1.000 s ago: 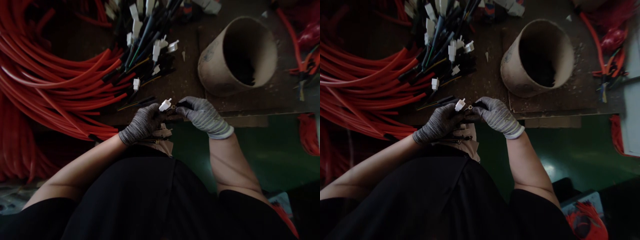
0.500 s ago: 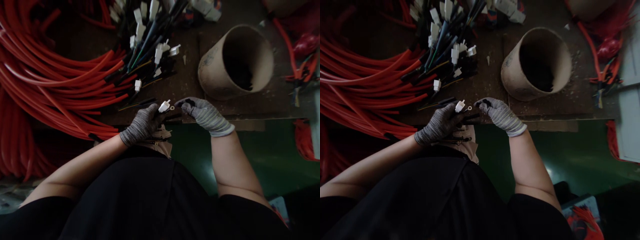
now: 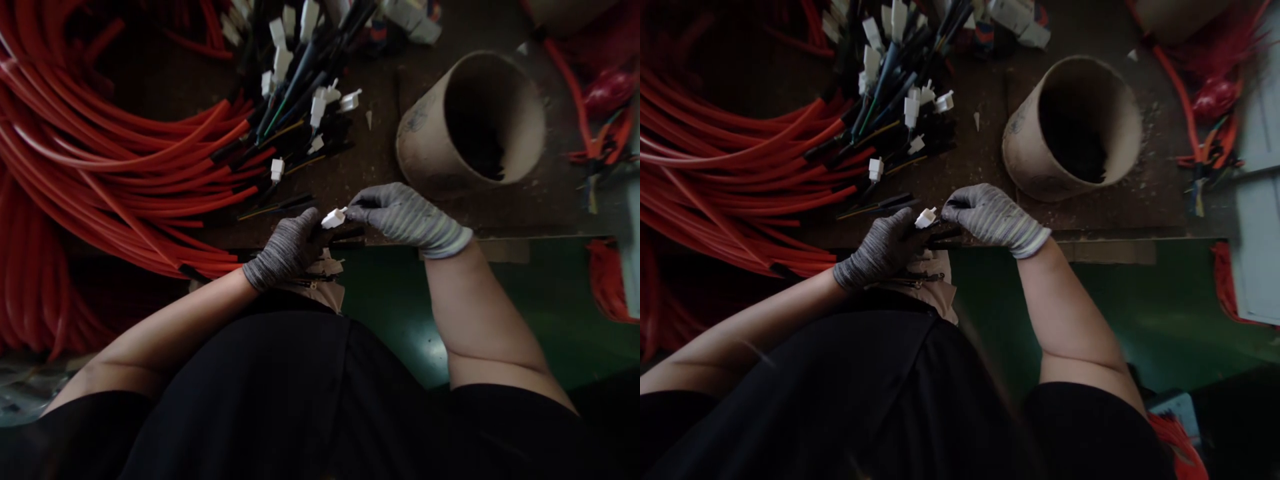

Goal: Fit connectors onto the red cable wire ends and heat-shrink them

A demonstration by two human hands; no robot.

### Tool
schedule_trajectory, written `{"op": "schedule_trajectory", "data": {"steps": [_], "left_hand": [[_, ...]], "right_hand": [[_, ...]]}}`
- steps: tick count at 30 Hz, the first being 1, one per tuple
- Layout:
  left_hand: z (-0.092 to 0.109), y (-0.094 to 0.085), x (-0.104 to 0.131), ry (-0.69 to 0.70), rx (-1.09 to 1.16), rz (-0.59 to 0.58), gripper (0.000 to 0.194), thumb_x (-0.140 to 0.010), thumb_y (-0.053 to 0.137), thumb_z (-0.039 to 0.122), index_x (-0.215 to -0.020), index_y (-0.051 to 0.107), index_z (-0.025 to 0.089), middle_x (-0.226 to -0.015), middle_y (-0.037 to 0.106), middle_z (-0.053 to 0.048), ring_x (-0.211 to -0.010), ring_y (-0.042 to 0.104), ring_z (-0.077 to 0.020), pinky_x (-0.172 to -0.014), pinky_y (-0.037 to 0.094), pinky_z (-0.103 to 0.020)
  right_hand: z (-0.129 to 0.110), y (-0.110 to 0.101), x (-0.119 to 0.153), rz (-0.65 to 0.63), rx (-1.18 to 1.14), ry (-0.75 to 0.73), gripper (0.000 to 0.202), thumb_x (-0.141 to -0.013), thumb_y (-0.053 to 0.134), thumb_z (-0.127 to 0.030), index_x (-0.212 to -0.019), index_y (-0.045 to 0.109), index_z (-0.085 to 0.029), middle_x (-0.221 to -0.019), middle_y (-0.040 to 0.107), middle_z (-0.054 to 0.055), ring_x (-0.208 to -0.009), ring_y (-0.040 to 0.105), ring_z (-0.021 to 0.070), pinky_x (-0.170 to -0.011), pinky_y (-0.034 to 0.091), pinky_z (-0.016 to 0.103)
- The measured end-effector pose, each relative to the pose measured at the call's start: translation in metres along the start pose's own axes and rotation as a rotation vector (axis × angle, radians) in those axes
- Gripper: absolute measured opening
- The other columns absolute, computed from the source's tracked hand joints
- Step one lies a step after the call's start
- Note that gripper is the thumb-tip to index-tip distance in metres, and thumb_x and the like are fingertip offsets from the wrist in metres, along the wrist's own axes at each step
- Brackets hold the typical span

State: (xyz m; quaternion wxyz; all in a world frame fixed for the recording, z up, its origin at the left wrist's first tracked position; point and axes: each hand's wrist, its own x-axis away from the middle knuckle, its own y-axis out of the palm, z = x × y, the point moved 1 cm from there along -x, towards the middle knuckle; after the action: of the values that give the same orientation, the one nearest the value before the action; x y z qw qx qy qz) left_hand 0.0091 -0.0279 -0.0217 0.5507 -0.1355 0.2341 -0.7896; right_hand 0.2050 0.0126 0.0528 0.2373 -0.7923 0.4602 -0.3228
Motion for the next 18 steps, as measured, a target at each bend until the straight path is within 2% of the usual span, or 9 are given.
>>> {"op": "schedule_trajectory", "data": {"steps": [4,8,11,14,18], "left_hand": [[0.004,-0.001,0.001,0.001,-0.043,-0.016,0.017,-0.09,0.057,0.034,-0.082,0.057,0.018,-0.067,0.059,-0.002,-0.058,0.053,-0.0147,-0.057,0.039,-0.03],[0.005,-0.001,0.0,-0.039,-0.099,-0.024,0.018,-0.089,0.059,0.033,-0.08,0.057,0.017,-0.066,0.059,-0.002,-0.058,0.052,-0.0144,-0.057,0.037,-0.028],[0.003,-0.002,-0.002,-0.043,-0.051,-0.012,0.018,-0.09,0.059,0.035,-0.087,0.061,0.017,-0.069,0.062,-0.002,-0.062,0.055,-0.015,-0.06,0.04,-0.028],[0.002,-0.002,-0.002,-0.025,-0.005,0.012,0.018,-0.089,0.061,0.035,-0.092,0.062,0.017,-0.073,0.063,-0.004,-0.066,0.058,-0.0169,-0.065,0.044,-0.03],[0.001,-0.002,0.0,-0.01,0.034,0.012,0.017,-0.089,0.061,0.035,-0.089,0.06,0.018,-0.073,0.063,-0.004,-0.062,0.057,-0.0169,-0.062,0.045,-0.032]], "right_hand": [[-0.011,0.009,-0.001,-0.02,0.143,0.002,0.023,-0.086,0.064,-0.036,-0.076,0.071,-0.017,-0.069,0.065,0.002,-0.067,0.056,0.0163,-0.064,0.038,0.03],[-0.012,0.014,0.0,-0.088,0.138,-0.038,0.018,-0.086,0.062,-0.031,-0.084,0.074,-0.017,-0.078,0.07,0.003,-0.074,0.061,0.0185,-0.069,0.041,0.03],[-0.004,0.005,0.003,-0.031,0.029,-0.065,0.02,-0.085,0.063,-0.035,-0.089,0.073,-0.018,-0.086,0.072,0.004,-0.08,0.063,0.0197,-0.074,0.044,0.031],[0.008,-0.004,0.006,0.046,-0.035,-0.06,0.02,-0.084,0.063,-0.036,-0.086,0.072,-0.018,-0.087,0.072,0.004,-0.083,0.063,0.0212,-0.077,0.045,0.034],[0.012,-0.001,0.006,0.073,-0.1,-0.029,0.017,-0.082,0.064,-0.034,-0.084,0.072,-0.019,-0.082,0.071,0.003,-0.08,0.062,0.0207,-0.078,0.046,0.034]]}}
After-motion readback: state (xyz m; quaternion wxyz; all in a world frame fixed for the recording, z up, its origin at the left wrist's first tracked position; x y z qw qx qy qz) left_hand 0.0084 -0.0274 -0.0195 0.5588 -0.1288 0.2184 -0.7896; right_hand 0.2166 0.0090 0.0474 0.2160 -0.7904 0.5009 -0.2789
